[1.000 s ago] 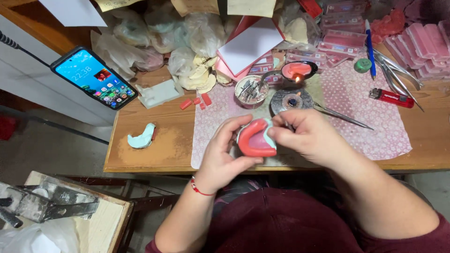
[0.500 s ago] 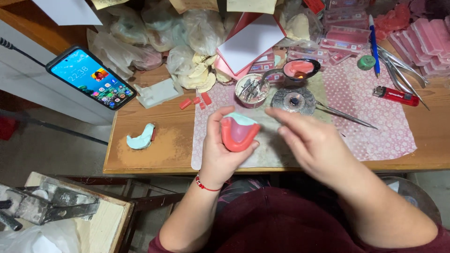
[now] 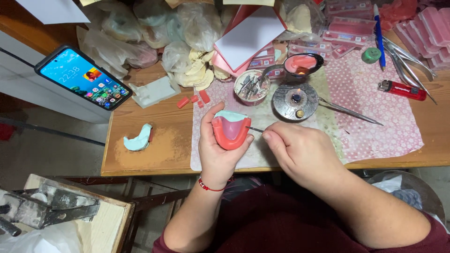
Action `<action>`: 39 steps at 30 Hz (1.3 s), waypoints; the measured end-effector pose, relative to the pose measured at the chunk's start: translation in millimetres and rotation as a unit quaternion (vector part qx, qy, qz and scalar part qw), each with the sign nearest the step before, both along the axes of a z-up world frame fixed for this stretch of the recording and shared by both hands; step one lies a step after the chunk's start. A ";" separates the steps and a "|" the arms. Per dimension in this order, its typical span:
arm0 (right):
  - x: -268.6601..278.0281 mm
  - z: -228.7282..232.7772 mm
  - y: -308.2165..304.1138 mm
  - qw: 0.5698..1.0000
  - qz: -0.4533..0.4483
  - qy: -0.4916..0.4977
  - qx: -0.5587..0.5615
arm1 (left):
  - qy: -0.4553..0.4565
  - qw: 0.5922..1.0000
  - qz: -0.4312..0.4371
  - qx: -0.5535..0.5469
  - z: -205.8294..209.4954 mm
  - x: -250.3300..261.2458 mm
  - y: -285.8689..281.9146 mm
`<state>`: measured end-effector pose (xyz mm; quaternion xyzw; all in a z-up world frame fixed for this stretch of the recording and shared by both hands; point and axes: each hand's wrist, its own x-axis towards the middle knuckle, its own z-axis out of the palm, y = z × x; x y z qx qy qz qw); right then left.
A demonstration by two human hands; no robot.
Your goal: Applying and shaping wax on a dental prosthesis model using a dental tool and heat source.
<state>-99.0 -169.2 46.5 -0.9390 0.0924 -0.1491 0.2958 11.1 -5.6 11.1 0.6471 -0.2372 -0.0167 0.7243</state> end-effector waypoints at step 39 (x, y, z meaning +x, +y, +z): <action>4.3 -5.7 6.7 0.993 -0.030 0.068 -0.096 | -0.103 0.990 0.035 0.085 -20.5 -9.7 7.6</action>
